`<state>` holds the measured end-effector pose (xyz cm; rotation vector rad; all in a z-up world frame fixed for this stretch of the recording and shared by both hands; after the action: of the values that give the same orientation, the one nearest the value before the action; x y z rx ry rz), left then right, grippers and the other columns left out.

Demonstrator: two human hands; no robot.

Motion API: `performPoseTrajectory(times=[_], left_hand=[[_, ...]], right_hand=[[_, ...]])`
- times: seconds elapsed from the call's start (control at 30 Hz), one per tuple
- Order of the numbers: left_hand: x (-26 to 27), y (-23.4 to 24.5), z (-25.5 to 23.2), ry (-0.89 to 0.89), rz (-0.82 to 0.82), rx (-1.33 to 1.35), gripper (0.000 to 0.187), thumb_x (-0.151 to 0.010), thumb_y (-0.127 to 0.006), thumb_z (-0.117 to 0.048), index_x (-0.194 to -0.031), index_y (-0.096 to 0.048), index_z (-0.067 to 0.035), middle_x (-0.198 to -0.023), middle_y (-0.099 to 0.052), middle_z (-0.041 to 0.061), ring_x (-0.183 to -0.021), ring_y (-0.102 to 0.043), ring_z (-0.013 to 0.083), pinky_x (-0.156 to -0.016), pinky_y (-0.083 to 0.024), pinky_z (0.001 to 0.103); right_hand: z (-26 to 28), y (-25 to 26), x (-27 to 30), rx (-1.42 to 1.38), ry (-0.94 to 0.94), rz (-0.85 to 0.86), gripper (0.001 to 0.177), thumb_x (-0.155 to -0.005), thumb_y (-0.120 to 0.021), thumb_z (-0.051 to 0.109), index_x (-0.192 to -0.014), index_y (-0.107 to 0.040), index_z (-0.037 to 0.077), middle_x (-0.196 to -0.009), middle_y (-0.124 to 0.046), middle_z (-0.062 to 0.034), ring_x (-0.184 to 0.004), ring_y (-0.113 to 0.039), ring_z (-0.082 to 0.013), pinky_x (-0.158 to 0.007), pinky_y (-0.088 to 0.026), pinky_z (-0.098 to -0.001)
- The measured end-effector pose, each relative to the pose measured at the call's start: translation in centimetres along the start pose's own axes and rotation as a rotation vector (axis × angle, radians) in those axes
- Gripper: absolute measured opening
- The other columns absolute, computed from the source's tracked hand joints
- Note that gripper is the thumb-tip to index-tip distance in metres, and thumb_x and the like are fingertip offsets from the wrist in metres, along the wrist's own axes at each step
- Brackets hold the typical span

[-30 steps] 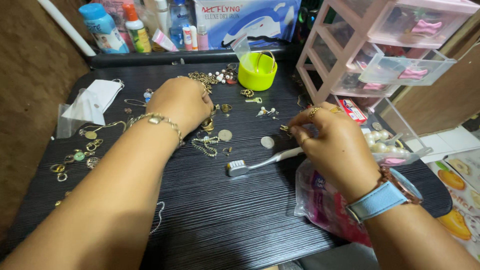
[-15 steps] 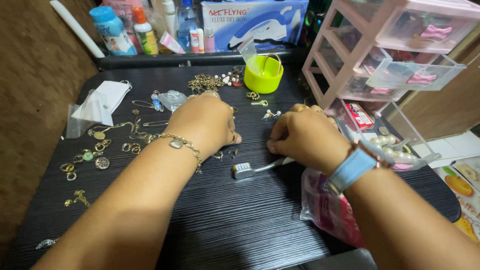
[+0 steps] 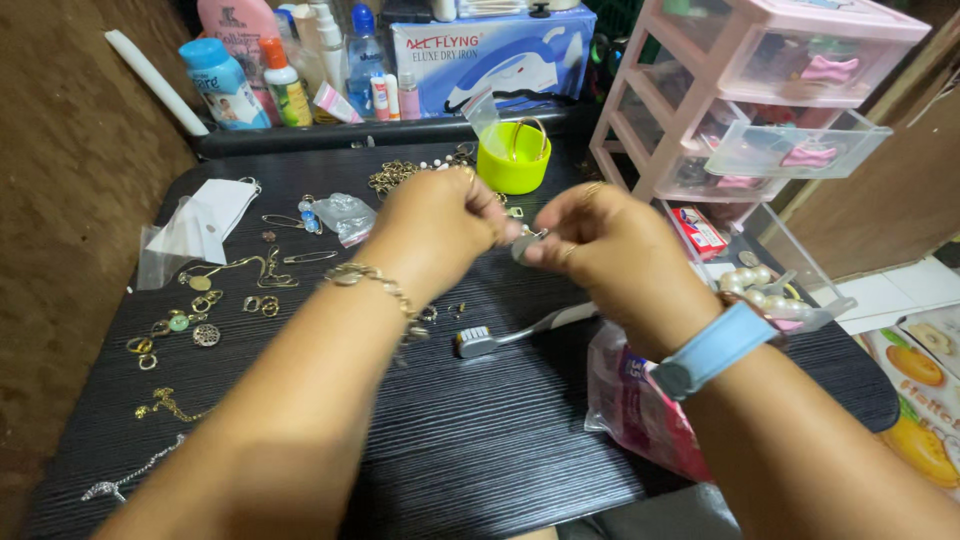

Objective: The person sits at a desk covered with jewelry, puts rings onto their fingers and takes them off, then places rings, bracelets and necklaces into small clear ziplock bags and a pink plastic drawer organizer, opening and closing its drawers.

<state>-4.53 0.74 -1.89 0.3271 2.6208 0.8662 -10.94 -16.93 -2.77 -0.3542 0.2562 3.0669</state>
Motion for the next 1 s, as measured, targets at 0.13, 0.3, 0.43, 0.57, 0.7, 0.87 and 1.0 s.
performPoseTrajectory(times=[0.13,0.3,0.43,0.57,0.7,0.87,1.0], left_hand=[[-0.2,-2.0,-1.8,0.111,0.070,0.524,0.020,-0.082,-0.083,-0.023,-0.084,-0.074,-0.006,-0.076,-0.072,0.004,-0.063,-0.062,0.0114,-0.055,-0.048,0.026],[0.1,-5.0,-3.8,0.242,0.173,0.718,0.023,-0.090,-0.072,-0.029,-0.090,-0.073,-0.007,-0.080,-0.075,0.000,-0.061,-0.062,0.0068,-0.051,-0.045,0.021],[-0.6,-7.1,-4.3,0.287,0.221,0.705,0.023,-0.092,-0.066,-0.033,-0.094,-0.074,-0.011,-0.083,-0.076,-0.004,-0.066,-0.063,0.0083,-0.056,-0.048,0.024],[-1.5,-7.4,-4.0,0.101,0.019,0.390,0.017,-0.085,-0.069,-0.020,-0.095,-0.080,-0.012,-0.084,-0.078,0.003,-0.075,-0.073,0.0172,-0.067,-0.060,0.034],[-1.7,-6.1,-3.4,0.120,-0.059,-0.155,0.018,-0.085,-0.075,-0.028,-0.098,-0.079,-0.015,-0.095,-0.076,0.009,-0.090,-0.073,0.0255,-0.082,-0.056,0.039],[-1.2,-5.8,-3.6,0.101,-0.052,-0.322,0.019,-0.082,-0.076,-0.025,-0.100,-0.079,-0.018,-0.103,-0.075,0.010,-0.097,-0.071,0.0302,-0.086,-0.055,0.043],[-0.9,-6.2,-3.4,0.069,0.011,-0.366,0.015,-0.084,-0.074,-0.022,-0.097,-0.081,-0.021,-0.104,-0.075,0.010,-0.097,-0.071,0.0303,-0.086,-0.056,0.043]], right_hand=[[1.8,2.1,1.3,0.033,-0.130,-0.147,0.018,-0.085,-0.075,0.007,-0.103,-0.073,0.005,-0.088,-0.073,-0.0012,-0.076,-0.062,-0.0100,-0.070,-0.050,-0.0253],[2.1,5.0,2.4,-0.112,-0.225,-0.251,0.011,-0.086,-0.075,0.009,-0.096,-0.073,0.006,-0.086,-0.073,-0.0009,-0.074,-0.062,-0.0089,-0.067,-0.048,-0.0245],[1.0,9.5,2.7,0.099,-0.204,-0.340,0.011,-0.089,-0.076,0.014,-0.096,-0.073,0.006,-0.080,-0.068,0.0011,-0.068,-0.055,-0.0097,-0.060,-0.040,-0.0287],[-0.7,16.0,2.5,0.735,-0.107,-0.461,0.022,-0.084,-0.082,0.019,-0.097,-0.075,0.003,-0.078,-0.069,-0.0095,-0.066,-0.060,-0.0196,-0.061,-0.046,-0.0374],[-3.4,19.9,1.9,1.151,-0.145,-0.450,0.025,-0.081,-0.082,0.023,-0.099,-0.080,0.006,-0.087,-0.075,-0.0184,-0.076,-0.072,-0.0308,-0.071,-0.054,-0.0413],[-3.7,19.4,1.8,1.167,-0.024,-0.470,0.021,-0.086,-0.078,0.022,-0.103,-0.080,0.010,-0.091,-0.075,-0.0178,-0.081,-0.072,-0.0325,-0.076,-0.056,-0.0417],[-2.7,14.8,1.8,1.044,0.093,-0.439,0.017,-0.085,-0.074,0.020,-0.099,-0.079,0.012,-0.094,-0.075,-0.0124,-0.083,-0.074,-0.0288,-0.076,-0.057,-0.0399]])
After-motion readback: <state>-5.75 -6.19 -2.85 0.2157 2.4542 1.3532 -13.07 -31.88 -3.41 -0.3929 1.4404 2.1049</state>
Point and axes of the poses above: each hand's wrist, its own x-axis away from the middle knuckle, its own y-axis out of the back of the hand, z = x × y, the point moved 2 cm from there along -x, towards the middle knuckle
